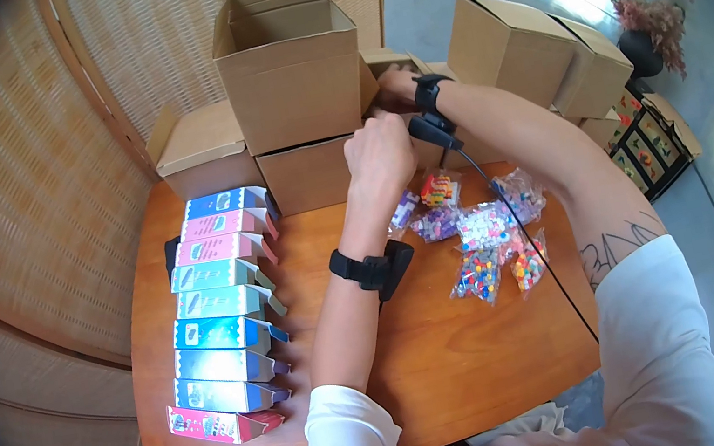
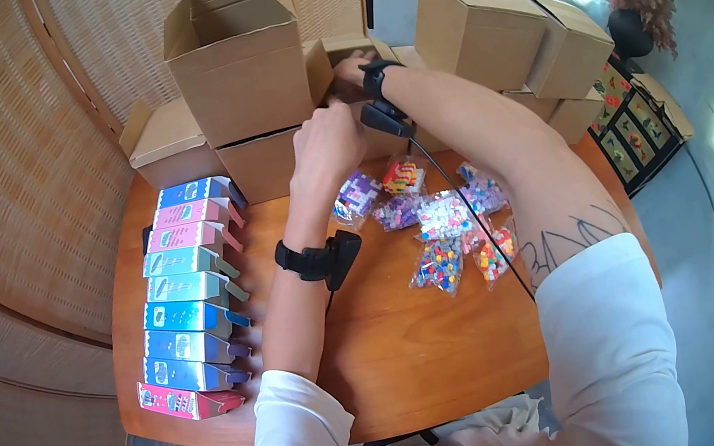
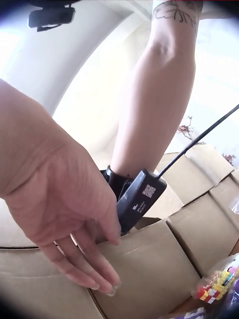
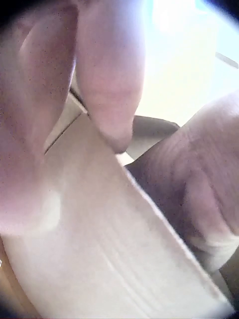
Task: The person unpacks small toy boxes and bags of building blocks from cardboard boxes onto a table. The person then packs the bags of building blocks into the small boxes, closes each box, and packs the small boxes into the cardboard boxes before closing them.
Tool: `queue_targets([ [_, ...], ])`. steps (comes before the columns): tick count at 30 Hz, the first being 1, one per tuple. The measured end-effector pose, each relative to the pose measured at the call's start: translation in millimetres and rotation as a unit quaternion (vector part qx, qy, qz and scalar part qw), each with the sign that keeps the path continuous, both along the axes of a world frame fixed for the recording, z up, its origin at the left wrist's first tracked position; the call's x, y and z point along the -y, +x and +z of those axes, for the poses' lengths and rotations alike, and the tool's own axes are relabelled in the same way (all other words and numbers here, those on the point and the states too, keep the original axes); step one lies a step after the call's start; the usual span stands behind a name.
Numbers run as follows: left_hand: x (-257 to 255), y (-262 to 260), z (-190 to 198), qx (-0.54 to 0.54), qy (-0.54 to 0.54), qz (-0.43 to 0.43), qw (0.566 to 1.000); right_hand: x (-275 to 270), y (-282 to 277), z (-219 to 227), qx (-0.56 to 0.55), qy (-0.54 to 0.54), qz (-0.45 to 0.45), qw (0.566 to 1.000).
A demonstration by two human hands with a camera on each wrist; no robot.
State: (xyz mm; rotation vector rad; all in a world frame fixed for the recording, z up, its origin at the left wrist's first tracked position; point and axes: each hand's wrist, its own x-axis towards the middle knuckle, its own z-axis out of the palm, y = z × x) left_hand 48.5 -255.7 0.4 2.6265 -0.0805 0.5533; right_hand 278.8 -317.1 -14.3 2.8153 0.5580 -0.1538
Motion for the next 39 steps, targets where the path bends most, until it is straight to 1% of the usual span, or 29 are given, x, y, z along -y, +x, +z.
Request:
queue_targets([
  [1,1,1,0,0.003,0.000,0.000,1.000,-10,-30,25,0.045,-0.267,0.100,0.958],
  [2,2,1,0,0.039,-0.017,0.006,0.999,-16,-12,33,-0.034,-0.158,0.094,0.982],
  [3,4,0,0,0.036,-0.017,0.000,0.999,9,-2,28,-0.064,0.236,-0.099,0.965],
  [4,6,-6,8,0.051,-0.032,0.008,0.998,-3,-72,81,-0.047,0.174,-0.078,0.980],
  [5,6,-10,14,0.067,-0.047,0.017,0.996,2,-81,95,-0.044,0.240,-0.085,0.966],
  [6,5,-10,18,0.066,-0.037,0.014,0.997,8,-85,104,-0.039,0.305,-0.091,0.947],
  [7,5,-13,21,0.064,-0.036,0.009,0.997,13,-92,118,-0.040,0.306,-0.096,0.946],
  [9,5,-18,27,0.087,-0.045,0.026,0.995,20,-102,140,-0.075,0.325,-0.038,0.942],
  [10,6,-18,27,0.092,-0.046,0.035,0.994,23,-102,143,-0.074,0.327,-0.042,0.941],
  [12,4,-15,26,0.082,-0.042,0.031,0.995,27,-103,150,-0.029,0.306,-0.028,0.951],
  [13,3,-15,27,0.073,-0.039,0.032,0.996,28,-108,154,-0.027,0.308,-0.031,0.950],
  [15,5,-15,26,0.080,-0.031,0.032,0.996,27,-122,158,0.071,0.321,-0.066,0.942],
  [16,5,-15,26,0.084,-0.033,0.034,0.995,26,-125,154,0.131,0.334,-0.083,0.930],
  [17,5,-15,26,0.089,-0.036,0.038,0.995,31,-125,158,0.133,0.336,-0.082,0.929],
  [19,2,-9,22,0.088,-0.044,0.029,0.995,48,-122,168,0.015,0.366,-0.012,0.931],
  [21,-1,-5,16,0.084,-0.052,0.020,0.995,56,-118,172,0.019,0.362,-0.025,0.932],
  [23,0,-5,13,0.070,-0.026,0.033,0.997,71,-117,176,0.024,0.357,-0.040,0.933],
  [25,-1,-4,7,0.079,-0.004,0.022,0.997,91,-115,178,-0.079,0.480,0.006,0.874],
  [26,-2,-2,4,0.089,0.017,0.012,0.996,87,-112,176,-0.078,0.527,0.026,0.846],
  [27,-1,0,1,0.090,0.018,0.013,0.996,92,-108,178,-0.077,0.528,0.027,0.845],
  [29,3,6,-4,0.120,0.011,0.018,0.993,101,-128,195,-0.081,0.514,0.007,0.854],
  [31,8,10,-7,0.115,-0.002,0.017,0.993,113,-139,199,-0.095,0.511,-0.003,0.854],
  [33,11,11,-8,0.110,-0.015,0.014,0.994,127,-140,197,-0.136,0.579,0.002,0.804],
  [35,9,8,-4,0.046,-0.031,0.002,0.998,137,-160,201,-0.151,0.568,0.008,0.809],
  [36,7,7,-2,0.047,-0.030,0.001,0.998,142,-172,203,-0.167,0.556,0.016,0.814],
  [38,-1,5,2,0.104,-0.014,0.011,0.994,155,-187,200,-0.175,0.557,0.030,0.811],
  [39,-6,5,7,0.106,-0.012,0.011,0.994,162,-193,199,-0.183,0.557,0.046,0.809],
])
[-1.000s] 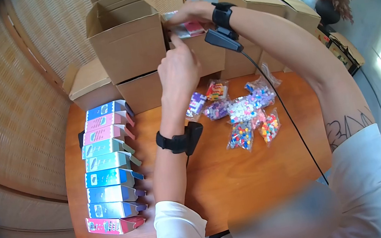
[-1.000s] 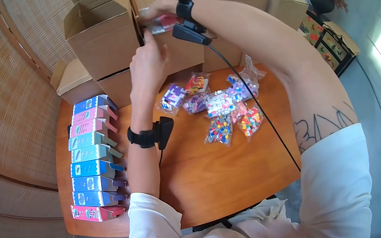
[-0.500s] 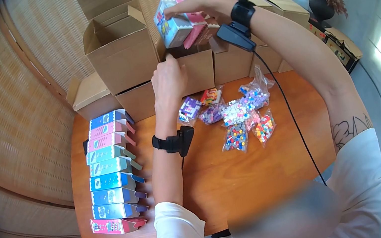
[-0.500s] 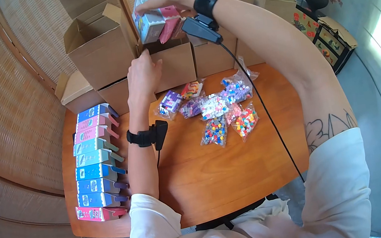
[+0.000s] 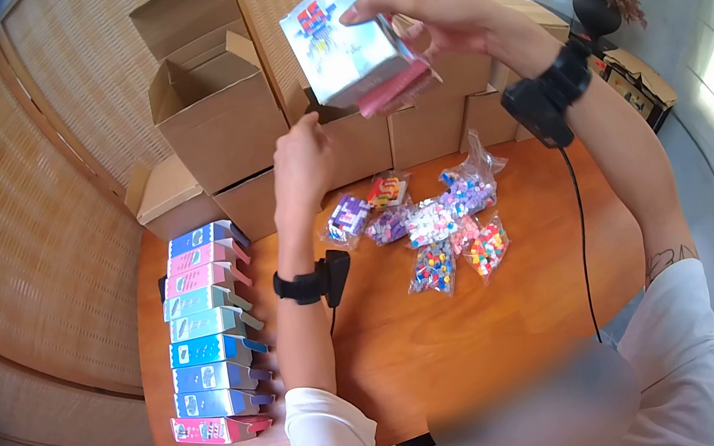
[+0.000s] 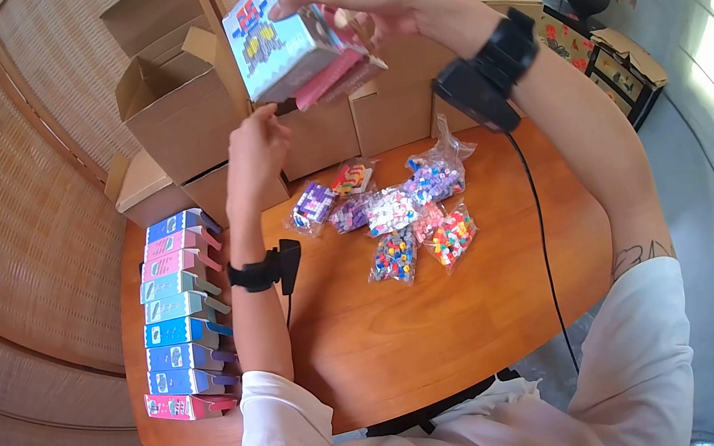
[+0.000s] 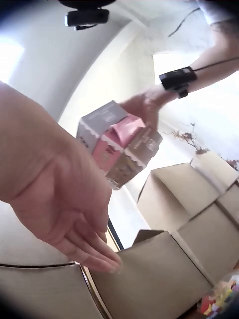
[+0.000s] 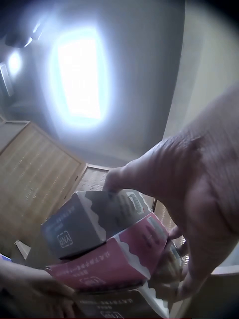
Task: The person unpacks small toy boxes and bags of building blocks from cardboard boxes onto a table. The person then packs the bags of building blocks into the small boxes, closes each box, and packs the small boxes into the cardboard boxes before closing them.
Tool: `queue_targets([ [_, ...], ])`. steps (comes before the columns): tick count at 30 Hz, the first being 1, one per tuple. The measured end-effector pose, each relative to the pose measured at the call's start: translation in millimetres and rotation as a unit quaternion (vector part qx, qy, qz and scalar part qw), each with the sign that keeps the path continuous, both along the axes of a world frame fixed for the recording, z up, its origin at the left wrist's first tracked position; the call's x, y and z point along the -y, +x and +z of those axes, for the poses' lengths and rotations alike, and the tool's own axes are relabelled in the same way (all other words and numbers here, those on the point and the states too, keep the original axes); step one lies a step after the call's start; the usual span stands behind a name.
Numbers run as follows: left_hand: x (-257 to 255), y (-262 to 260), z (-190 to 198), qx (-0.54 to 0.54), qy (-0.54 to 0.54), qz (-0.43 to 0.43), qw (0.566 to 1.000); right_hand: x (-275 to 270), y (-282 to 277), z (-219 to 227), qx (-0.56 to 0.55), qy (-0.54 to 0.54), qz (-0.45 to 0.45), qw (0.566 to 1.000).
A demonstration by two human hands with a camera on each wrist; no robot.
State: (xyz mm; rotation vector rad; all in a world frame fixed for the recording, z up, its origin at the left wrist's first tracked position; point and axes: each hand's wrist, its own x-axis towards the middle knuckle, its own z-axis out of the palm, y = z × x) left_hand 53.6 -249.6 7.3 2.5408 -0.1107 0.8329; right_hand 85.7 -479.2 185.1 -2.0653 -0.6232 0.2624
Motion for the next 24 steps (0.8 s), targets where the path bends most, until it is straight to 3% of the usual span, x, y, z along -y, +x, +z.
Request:
queue_targets([
  [1,-4,-4,11,-0.021,-0.159,-0.081,0.984,6,-5,-1,-0.020,-0.004,-0.008,1.000],
  [2,-8,-8,21,-0.042,-0.313,-0.161,0.935,11,-9,-5,-0.019,-0.001,-0.008,1.000],
  [3,-12,-14,30,-0.075,-0.364,-0.208,0.905,16,-11,-11,0.015,0.038,-0.016,0.999],
  [4,-6,-25,42,-0.075,-0.360,-0.209,0.906,21,-15,-15,0.049,0.077,-0.023,0.996],
  [6,12,-53,61,-0.086,-0.531,-0.322,0.779,27,-24,-19,0.046,0.095,-0.021,0.994],
  [7,20,-58,61,-0.087,-0.528,-0.322,0.781,25,-29,-21,0.053,0.098,-0.005,0.994],
  [9,35,-68,59,-0.064,-0.539,-0.501,0.674,30,-46,-23,0.043,0.090,0.016,0.995],
  [12,45,-81,53,-0.084,-0.528,-0.479,0.696,31,-62,-21,0.111,0.027,0.064,0.991],
  [14,52,-87,58,-0.098,-0.541,-0.455,0.701,32,-74,-22,0.093,0.037,0.056,0.993],
  [17,58,-87,48,-0.041,-0.664,-0.484,0.568,23,-85,-19,0.133,-0.025,0.083,0.987],
  [22,52,-95,59,0.030,-0.708,-0.403,0.580,15,-68,-25,0.220,0.017,0.081,0.972],
  [24,43,-110,71,0.076,-0.722,-0.407,0.555,21,-70,-18,0.117,0.123,0.082,0.982],
])
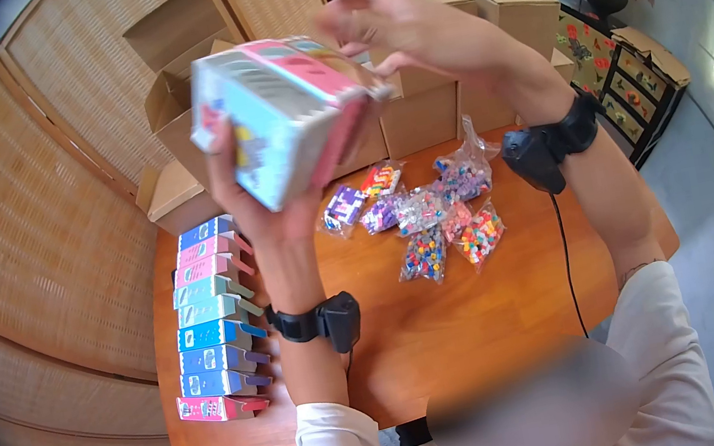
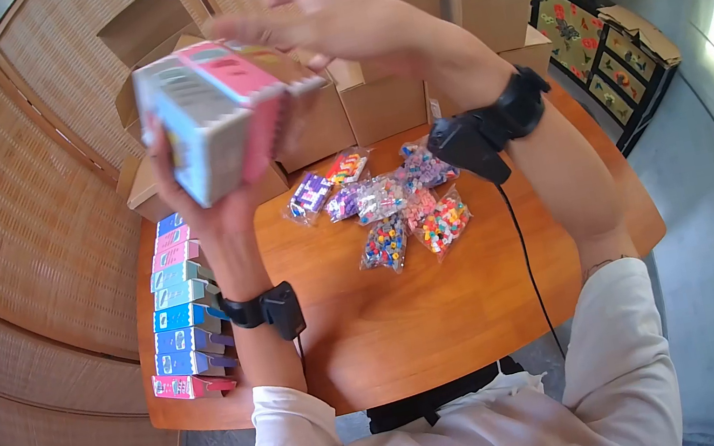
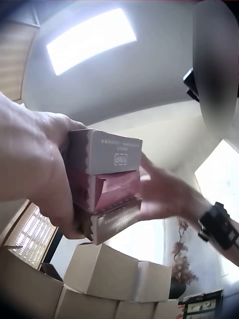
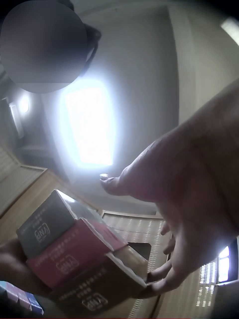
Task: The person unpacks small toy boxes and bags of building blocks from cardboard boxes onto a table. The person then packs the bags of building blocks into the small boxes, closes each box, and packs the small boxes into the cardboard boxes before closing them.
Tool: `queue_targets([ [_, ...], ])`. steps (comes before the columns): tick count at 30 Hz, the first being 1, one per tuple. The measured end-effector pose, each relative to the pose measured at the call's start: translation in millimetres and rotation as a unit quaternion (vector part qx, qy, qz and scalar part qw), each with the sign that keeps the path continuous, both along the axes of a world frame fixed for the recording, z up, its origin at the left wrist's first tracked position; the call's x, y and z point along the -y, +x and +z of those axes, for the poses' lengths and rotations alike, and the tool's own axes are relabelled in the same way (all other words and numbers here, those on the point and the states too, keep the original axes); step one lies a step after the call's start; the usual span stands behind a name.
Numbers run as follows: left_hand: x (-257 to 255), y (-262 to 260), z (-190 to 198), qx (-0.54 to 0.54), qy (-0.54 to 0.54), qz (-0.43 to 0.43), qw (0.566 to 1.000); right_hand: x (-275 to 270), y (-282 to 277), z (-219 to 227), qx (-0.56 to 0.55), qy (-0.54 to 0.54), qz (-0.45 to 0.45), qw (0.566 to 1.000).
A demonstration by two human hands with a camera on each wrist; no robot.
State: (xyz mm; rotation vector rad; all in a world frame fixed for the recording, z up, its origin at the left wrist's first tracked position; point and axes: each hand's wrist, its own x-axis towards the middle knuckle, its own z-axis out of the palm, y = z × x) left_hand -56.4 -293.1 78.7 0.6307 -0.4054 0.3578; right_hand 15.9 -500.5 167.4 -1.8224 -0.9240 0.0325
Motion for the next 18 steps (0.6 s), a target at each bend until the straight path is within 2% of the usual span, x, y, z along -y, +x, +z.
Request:
queue_targets([
  [1,-6,-5,3,0.000,-0.026,0.007,1.000,-4,11,-16,0.014,0.085,-0.025,0.996],
  [2,-13,-8,8,0.002,-0.050,0.014,0.999,-4,21,-31,0.011,0.084,-0.023,0.996],
  [4,-28,-19,12,0.050,-0.080,-0.026,0.995,-1,42,-65,0.070,-0.046,-0.013,0.996],
  [5,-28,-24,16,0.049,-0.080,-0.025,0.995,-4,57,-99,0.138,-0.098,0.010,0.986],
  [6,-27,-30,20,0.058,-0.129,0.018,0.990,-9,73,-136,0.205,-0.149,0.032,0.967],
  [7,-26,-34,21,0.068,-0.178,0.060,0.980,-23,82,-157,0.218,-0.287,0.049,0.931],
  [8,-33,-36,12,0.068,-0.178,0.057,0.980,-35,89,-177,0.225,-0.420,0.065,0.877],
  [10,-54,-37,-8,0.192,-0.166,-0.095,0.963,-44,100,-234,0.151,-0.390,0.023,0.908],
  [11,-55,-39,-6,0.173,-0.181,-0.058,0.966,-43,99,-242,0.150,-0.390,0.022,0.908],
  [14,-57,-41,-3,0.165,-0.201,-0.075,0.963,-42,90,-245,0.148,-0.408,-0.020,0.901],
  [15,-56,-40,-1,0.168,-0.203,-0.073,0.962,-39,87,-240,0.144,-0.443,-0.023,0.885],
  [17,-49,-39,3,0.103,-0.163,0.067,0.979,-32,73,-228,0.139,-0.479,-0.028,0.866],
  [18,-47,-38,1,0.106,-0.165,0.067,0.978,-29,67,-221,0.132,-0.477,-0.042,0.868],
])
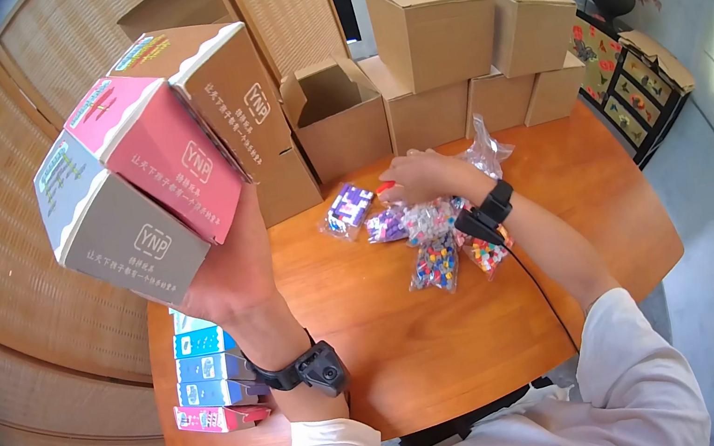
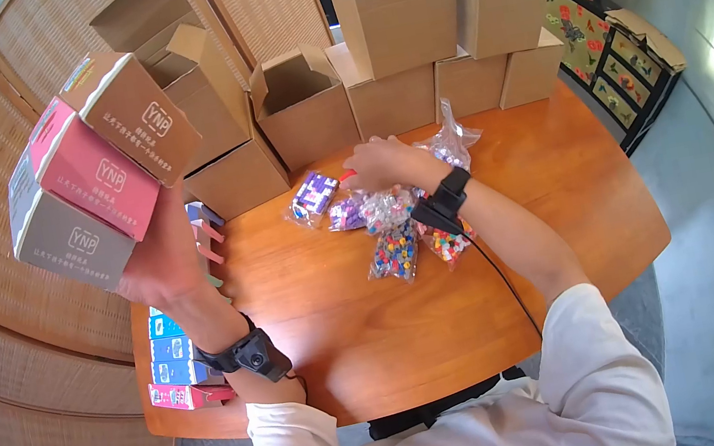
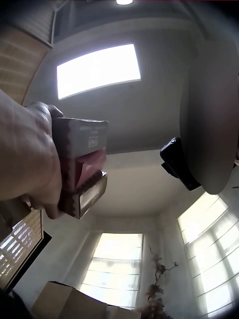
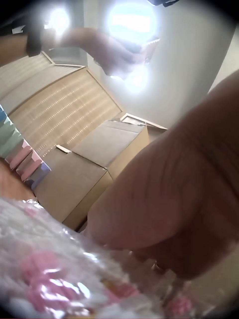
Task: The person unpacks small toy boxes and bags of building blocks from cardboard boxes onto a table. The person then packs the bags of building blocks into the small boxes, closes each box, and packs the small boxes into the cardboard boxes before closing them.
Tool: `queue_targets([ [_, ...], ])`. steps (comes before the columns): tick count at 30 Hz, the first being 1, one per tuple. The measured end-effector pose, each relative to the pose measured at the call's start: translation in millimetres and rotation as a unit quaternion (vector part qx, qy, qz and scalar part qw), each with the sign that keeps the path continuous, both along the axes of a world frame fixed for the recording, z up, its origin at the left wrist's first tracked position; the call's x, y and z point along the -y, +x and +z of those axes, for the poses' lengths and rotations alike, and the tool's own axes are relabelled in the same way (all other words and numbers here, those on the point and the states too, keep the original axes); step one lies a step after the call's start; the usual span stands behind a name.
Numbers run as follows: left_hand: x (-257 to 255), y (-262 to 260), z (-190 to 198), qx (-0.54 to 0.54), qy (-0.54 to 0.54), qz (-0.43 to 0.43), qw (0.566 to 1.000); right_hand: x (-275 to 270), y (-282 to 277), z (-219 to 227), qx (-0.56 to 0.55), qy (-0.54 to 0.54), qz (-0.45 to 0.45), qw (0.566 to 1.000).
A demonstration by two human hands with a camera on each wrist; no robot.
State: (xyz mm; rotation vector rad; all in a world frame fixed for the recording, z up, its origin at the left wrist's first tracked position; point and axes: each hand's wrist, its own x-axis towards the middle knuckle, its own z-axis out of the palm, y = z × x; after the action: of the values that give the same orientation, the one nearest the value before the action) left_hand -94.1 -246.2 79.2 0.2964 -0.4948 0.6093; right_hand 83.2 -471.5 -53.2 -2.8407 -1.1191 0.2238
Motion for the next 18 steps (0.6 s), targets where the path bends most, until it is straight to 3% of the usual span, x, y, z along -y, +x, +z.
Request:
queue_targets([
  [2,4,0,-1,0.122,-0.008,-0.180,0.976,5,-9,10,0.005,0.007,-0.011,1.000],
  [3,7,1,0,0.126,-0.005,-0.175,0.976,10,-12,13,0.065,0.177,0.011,0.982],
  [4,16,1,7,0.080,0.000,-0.124,0.989,11,-16,19,0.120,0.341,0.036,0.932],
  [5,24,2,12,0.032,0.004,-0.071,0.997,9,-32,36,0.120,0.343,0.046,0.930],
  [6,32,3,16,0.035,0.006,-0.062,0.997,10,-57,63,-0.013,0.458,0.032,0.888],
  [7,40,5,19,0.006,0.018,-0.029,0.999,11,-78,83,-0.147,0.556,0.016,0.818],
  [9,57,9,24,-0.058,0.033,0.033,0.997,14,-106,102,-0.090,0.579,0.058,0.808],
  [10,65,10,23,-0.060,0.037,0.031,0.997,17,-117,106,-0.032,0.597,0.091,0.797],
  [13,87,8,15,-0.080,0.081,0.037,0.993,23,-136,111,0.000,0.644,0.113,0.756],
  [14,95,10,14,-0.082,0.087,0.032,0.992,24,-135,109,0.002,0.649,0.108,0.753],
  [16,111,15,11,-0.121,0.111,0.121,0.979,25,-132,104,0.064,0.651,0.097,0.750],
  [18,123,18,13,-0.132,0.096,0.122,0.979,27,-127,101,0.079,0.663,0.091,0.739],
])
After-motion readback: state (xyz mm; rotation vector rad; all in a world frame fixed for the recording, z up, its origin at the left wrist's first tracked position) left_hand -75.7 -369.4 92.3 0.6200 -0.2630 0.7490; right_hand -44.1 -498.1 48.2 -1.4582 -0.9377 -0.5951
